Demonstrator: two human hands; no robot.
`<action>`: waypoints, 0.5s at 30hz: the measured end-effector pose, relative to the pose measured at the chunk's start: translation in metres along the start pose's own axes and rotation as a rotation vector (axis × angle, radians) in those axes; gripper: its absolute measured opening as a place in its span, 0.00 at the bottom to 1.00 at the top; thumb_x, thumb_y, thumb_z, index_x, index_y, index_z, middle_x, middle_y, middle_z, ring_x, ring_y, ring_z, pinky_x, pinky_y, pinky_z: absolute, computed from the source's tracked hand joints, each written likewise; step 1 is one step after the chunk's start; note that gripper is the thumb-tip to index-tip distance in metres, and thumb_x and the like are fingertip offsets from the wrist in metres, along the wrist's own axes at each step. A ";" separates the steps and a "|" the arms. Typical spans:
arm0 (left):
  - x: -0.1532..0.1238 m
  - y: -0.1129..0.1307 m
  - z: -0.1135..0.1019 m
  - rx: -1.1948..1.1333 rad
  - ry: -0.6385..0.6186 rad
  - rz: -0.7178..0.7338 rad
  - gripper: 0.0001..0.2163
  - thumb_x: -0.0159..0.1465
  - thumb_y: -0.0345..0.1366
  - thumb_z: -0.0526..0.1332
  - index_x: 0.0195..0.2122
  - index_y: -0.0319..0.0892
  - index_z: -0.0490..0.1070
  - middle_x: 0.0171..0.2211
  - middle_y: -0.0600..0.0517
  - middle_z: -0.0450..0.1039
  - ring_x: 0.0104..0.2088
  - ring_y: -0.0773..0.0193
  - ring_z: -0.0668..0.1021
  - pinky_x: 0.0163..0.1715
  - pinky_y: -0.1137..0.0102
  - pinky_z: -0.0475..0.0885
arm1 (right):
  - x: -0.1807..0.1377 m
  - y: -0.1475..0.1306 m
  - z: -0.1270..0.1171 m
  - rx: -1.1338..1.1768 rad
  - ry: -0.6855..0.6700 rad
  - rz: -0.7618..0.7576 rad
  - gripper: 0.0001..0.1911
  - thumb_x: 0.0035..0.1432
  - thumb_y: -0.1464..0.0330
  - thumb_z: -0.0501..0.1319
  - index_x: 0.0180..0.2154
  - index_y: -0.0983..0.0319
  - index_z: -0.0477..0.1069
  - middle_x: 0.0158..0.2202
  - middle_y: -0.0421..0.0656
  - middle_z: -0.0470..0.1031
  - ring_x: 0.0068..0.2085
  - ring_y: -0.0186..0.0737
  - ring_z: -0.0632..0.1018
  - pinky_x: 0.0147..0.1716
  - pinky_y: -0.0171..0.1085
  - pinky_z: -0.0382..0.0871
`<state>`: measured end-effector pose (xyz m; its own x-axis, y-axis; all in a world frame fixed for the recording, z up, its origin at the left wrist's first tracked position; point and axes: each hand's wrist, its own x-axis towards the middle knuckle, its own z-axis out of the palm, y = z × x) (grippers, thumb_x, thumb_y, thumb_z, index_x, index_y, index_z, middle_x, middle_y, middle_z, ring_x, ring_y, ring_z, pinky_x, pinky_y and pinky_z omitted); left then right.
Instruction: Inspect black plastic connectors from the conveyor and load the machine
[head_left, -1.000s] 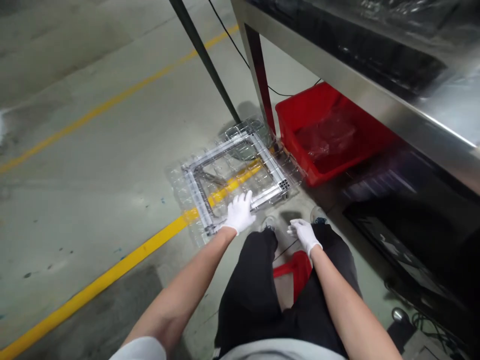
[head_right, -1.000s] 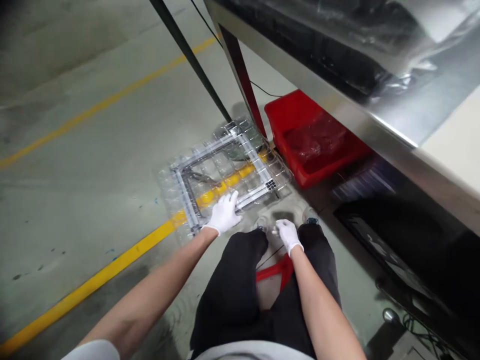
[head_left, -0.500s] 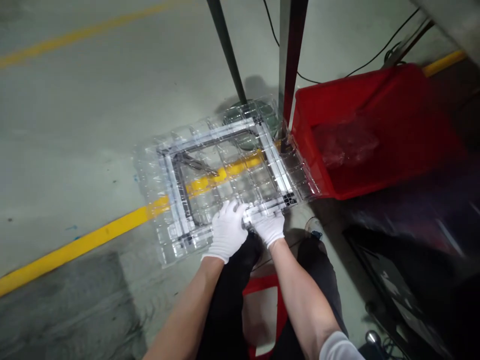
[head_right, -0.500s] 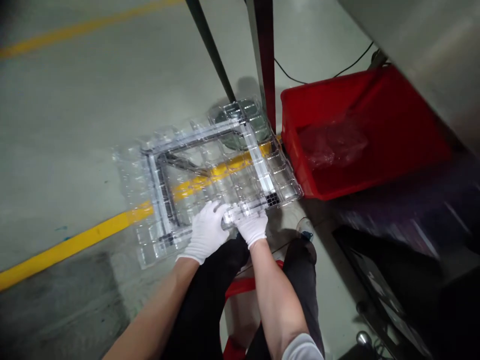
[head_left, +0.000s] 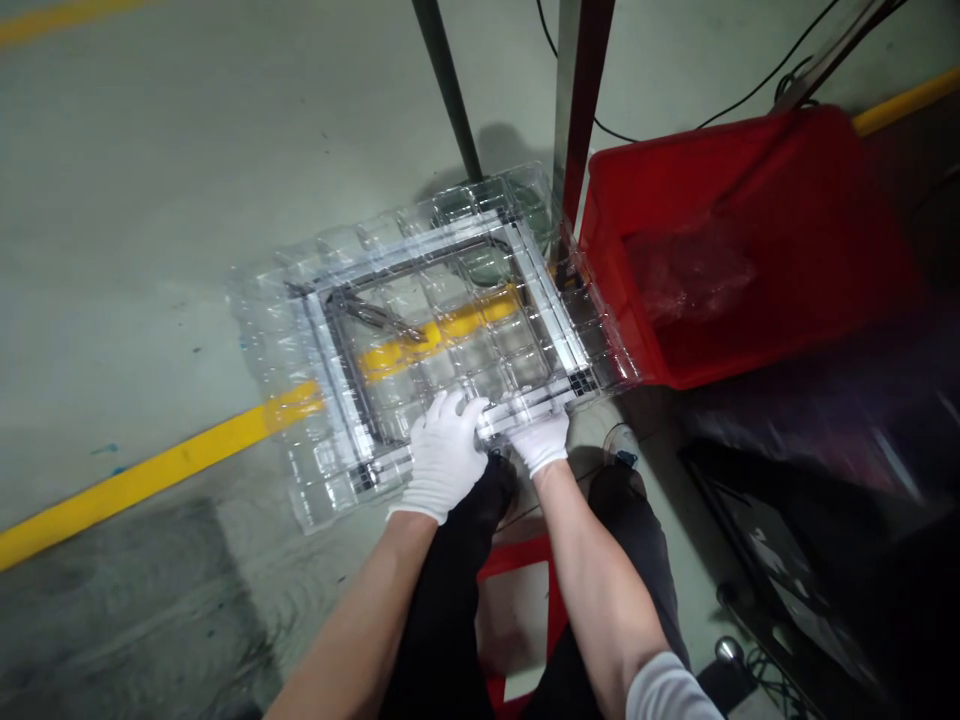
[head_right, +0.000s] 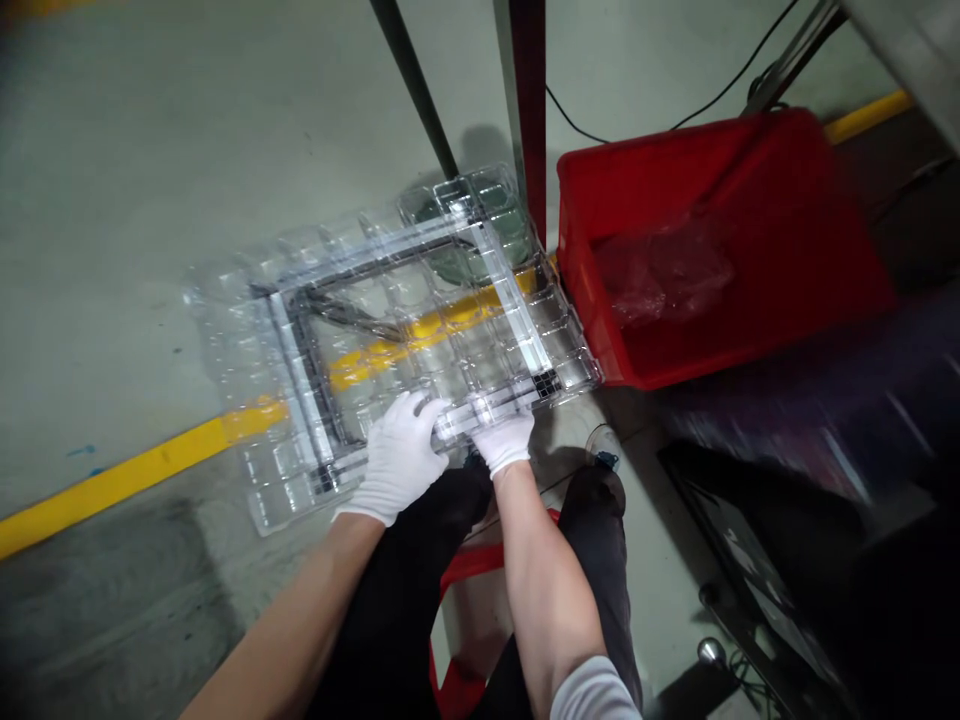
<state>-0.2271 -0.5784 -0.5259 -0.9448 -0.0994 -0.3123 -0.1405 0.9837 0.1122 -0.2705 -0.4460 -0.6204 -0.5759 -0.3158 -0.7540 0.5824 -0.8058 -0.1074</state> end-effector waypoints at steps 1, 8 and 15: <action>0.001 0.001 0.000 -0.004 0.003 -0.003 0.31 0.55 0.29 0.64 0.61 0.50 0.71 0.67 0.42 0.67 0.71 0.42 0.65 0.65 0.49 0.67 | -0.001 -0.001 0.001 0.011 -0.003 0.001 0.24 0.68 0.55 0.44 0.45 0.58 0.75 0.44 0.49 0.83 0.52 0.53 0.81 0.55 0.59 0.76; 0.003 0.003 0.002 -0.011 0.022 -0.018 0.30 0.56 0.28 0.64 0.62 0.49 0.72 0.68 0.42 0.66 0.71 0.41 0.65 0.65 0.48 0.67 | -0.007 -0.001 0.011 0.207 0.021 0.021 0.25 0.72 0.55 0.43 0.45 0.59 0.75 0.36 0.46 0.82 0.47 0.50 0.82 0.57 0.56 0.75; 0.005 0.002 0.006 0.023 -0.007 -0.025 0.33 0.54 0.31 0.66 0.64 0.50 0.71 0.70 0.42 0.63 0.72 0.40 0.63 0.65 0.47 0.66 | -0.004 0.000 0.008 0.089 0.006 0.001 0.27 0.70 0.54 0.42 0.50 0.58 0.75 0.41 0.48 0.83 0.50 0.52 0.81 0.54 0.59 0.76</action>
<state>-0.2301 -0.5756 -0.5330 -0.9388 -0.1231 -0.3217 -0.1573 0.9841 0.0827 -0.2725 -0.4488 -0.6127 -0.5717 -0.3144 -0.7578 0.5300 -0.8466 -0.0486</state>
